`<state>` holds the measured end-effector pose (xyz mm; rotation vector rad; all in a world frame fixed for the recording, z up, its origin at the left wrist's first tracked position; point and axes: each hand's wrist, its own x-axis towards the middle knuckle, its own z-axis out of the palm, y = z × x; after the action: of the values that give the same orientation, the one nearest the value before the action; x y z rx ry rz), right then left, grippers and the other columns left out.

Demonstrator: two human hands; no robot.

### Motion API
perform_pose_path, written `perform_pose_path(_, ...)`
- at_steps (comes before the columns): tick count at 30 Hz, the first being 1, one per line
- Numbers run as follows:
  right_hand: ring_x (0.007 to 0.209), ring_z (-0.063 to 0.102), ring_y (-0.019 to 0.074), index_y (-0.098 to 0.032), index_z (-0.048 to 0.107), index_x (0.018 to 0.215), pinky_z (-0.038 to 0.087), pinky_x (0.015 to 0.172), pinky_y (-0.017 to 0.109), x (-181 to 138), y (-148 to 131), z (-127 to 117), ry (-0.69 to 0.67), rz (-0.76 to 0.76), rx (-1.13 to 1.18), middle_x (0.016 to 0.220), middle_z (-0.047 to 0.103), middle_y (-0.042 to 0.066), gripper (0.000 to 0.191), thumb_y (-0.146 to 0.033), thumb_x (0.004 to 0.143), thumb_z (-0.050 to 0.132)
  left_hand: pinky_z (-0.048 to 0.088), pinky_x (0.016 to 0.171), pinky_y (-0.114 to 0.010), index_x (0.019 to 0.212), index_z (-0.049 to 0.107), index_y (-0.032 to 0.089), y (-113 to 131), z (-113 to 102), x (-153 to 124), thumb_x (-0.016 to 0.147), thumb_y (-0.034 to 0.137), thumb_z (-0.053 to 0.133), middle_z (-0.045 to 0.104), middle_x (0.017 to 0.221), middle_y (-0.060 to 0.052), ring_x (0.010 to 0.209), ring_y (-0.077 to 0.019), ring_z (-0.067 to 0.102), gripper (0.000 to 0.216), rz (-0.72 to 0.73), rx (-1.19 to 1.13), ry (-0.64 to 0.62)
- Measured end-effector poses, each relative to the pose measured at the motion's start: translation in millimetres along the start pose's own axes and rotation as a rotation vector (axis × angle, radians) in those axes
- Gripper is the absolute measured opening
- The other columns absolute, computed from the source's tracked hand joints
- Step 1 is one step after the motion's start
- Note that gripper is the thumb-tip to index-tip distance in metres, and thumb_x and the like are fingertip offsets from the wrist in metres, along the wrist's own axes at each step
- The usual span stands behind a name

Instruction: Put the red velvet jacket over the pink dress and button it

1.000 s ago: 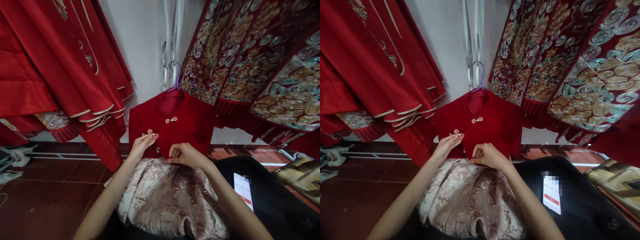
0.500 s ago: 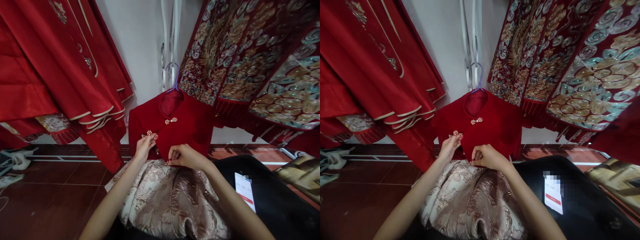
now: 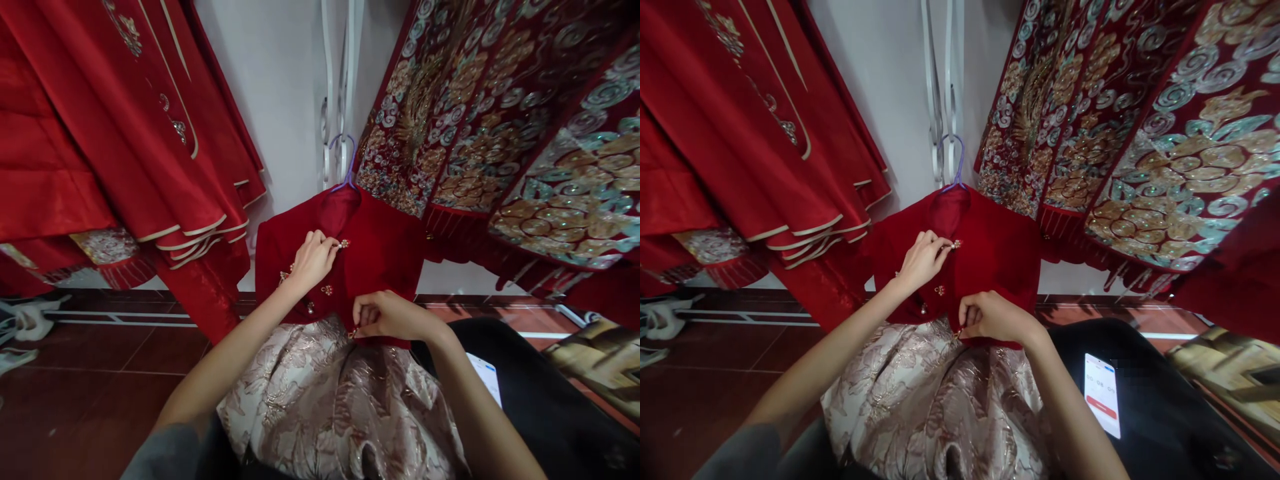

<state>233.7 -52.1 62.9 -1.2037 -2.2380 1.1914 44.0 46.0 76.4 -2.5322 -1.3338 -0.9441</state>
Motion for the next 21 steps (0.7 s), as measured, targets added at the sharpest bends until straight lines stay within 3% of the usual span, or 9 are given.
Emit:
perform_pose_path(7, 0.069, 0.064, 0.0155, -0.02, 0.065, 0.089, 0.05, 0.064, 0.027, -12, 6, -23, 0.23, 0.062, -0.077, 0.076, 0.07, 0.003, 0.016, -0.033, 0.081, 0.063, 0.029, 0.103, -0.046, 0.093, 0.063, 0.019, -2, -13, 14, 0.087, 0.025, 0.05, 0.06, 0.094, -0.007, 0.098, -0.023, 0.049, 0.015, 0.264, -0.047, -0.08)
perform_pose_path(10, 0.071, 0.065, 0.016, -0.019, 0.064, 0.09, 0.051, 0.065, 0.028, -16, 13, -29, 0.295, 0.075, -0.087, 0.079, 0.07, 0.004, 0.017, -0.034, 0.081, 0.062, 0.018, 0.113, -0.047, 0.09, 0.065, 0.021, -2, -13, 18, 0.086, 0.019, 0.047, 0.061, 0.083, -0.005, 0.093, -0.0212, 0.052, 0.018, 0.343, -0.108, -0.101)
perform_pose_path(13, 0.079, 0.066, 0.0178, -0.02, 0.063, 0.094, 0.053, 0.073, 0.031, -17, 18, -31, 0.38, 0.059, -0.119, 0.087, 0.07, 0.005, 0.019, -0.035, 0.082, 0.06, 0.017, 0.115, -0.045, 0.095, 0.066, 0.023, -3, -9, 19, 0.083, 0.015, 0.048, 0.061, 0.077, -0.003, 0.088, -0.0201, 0.055, 0.022, 0.389, -0.165, -0.055)
perform_pose_path(18, 0.116, 0.056, 0.0225, -0.021, 0.056, 0.115, 0.042, 0.104, 0.041, 13, 3, -31, 0.81, -0.159, -0.174, 0.121, 0.061, 0.01, 0.031, -0.038, 0.09, 0.051, 0.019, 0.114, -0.043, 0.094, 0.065, 0.022, -5, -4, 19, 0.087, 0.024, 0.05, 0.061, 0.076, -0.003, 0.085, -0.02, 0.059, 0.017, 0.29, -0.273, -0.02)
perform_pose_path(20, 0.124, 0.051, 0.0191, -0.021, 0.048, 0.124, 0.039, 0.107, 0.036, 41, -9, -31, 0.856, -0.304, -0.023, 0.132, 0.055, 0.01, 0.036, -0.039, 0.094, 0.042, 0.025, 0.109, -0.042, 0.097, 0.064, 0.017, -5, -4, 20, 0.088, 0.03, 0.049, 0.064, 0.085, -0.007, 0.087, -0.0215, 0.061, 0.022, 0.201, -0.243, -0.048)
perform_pose_path(21, 0.126, 0.049, 0.0181, -0.022, 0.045, 0.127, 0.039, 0.108, 0.035, 56, -15, -31, 0.808, -0.343, 0.031, 0.135, 0.052, 0.009, 0.037, -0.039, 0.095, 0.04, 0.029, 0.106, -0.042, 0.099, 0.063, 0.014, -5, -5, 21, 0.089, 0.032, 0.047, 0.065, 0.09, -0.011, 0.088, -0.0227, 0.062, 0.026, 0.165, -0.187, -0.077)
